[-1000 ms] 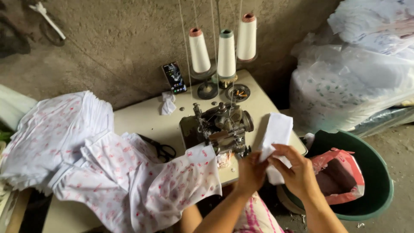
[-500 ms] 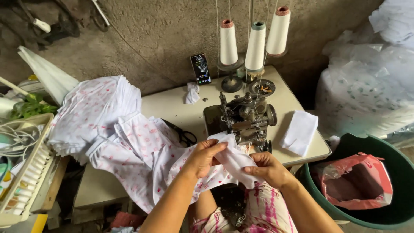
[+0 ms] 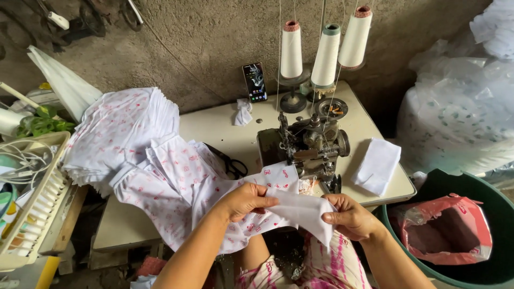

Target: Sorting and inspecting small patterned fabric pieces by picking them from a stack, unfolding them, and restacking them at a sewing workstation.

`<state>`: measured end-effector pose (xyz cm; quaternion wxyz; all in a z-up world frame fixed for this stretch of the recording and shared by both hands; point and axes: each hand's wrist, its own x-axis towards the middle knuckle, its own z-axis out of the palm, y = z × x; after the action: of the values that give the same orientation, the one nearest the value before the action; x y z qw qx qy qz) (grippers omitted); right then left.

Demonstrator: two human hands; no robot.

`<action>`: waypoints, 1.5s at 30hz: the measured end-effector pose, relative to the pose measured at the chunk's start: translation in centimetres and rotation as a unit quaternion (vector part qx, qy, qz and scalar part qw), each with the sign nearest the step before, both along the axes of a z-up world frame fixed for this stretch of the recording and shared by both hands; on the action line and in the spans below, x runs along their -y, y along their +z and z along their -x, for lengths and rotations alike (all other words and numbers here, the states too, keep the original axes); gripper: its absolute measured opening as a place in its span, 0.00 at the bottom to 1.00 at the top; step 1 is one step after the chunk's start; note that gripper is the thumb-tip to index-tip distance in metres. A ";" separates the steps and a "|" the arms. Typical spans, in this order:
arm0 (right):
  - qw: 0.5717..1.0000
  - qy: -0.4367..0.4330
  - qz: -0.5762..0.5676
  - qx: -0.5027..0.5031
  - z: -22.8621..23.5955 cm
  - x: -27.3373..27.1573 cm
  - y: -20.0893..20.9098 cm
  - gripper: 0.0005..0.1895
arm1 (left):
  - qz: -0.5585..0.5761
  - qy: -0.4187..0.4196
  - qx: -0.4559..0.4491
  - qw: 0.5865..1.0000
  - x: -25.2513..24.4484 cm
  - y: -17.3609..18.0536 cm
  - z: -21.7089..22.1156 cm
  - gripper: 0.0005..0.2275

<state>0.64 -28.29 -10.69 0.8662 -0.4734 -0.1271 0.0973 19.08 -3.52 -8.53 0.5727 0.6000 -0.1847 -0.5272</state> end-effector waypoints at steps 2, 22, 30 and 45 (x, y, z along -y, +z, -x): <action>1.000 -0.008 -0.009 -0.022 0.2 0.3 -0.4 0.09 | 0.003 -0.022 0.015 1.000 -0.5 0.0 -0.5 0.07; 0.989 -0.098 0.065 0.087 3.4 -5.8 1.4 0.13 | 0.135 0.165 0.333 0.918 2.8 5.8 3.8 0.12; 0.856 -0.375 0.348 0.080 3.8 -6.2 -0.5 0.06 | 0.215 0.297 0.156 0.917 3.5 4.3 2.3 0.10; 0.870 -0.353 0.342 0.042 4.0 -6.5 -3.2 0.13 | -0.075 0.174 0.404 0.895 8.1 4.3 0.0 0.12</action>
<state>-3.40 -21.83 -13.86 0.6204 -0.7571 0.0540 -0.1977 19.10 -11.61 -4.25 0.4845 0.8252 -0.2527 -0.1433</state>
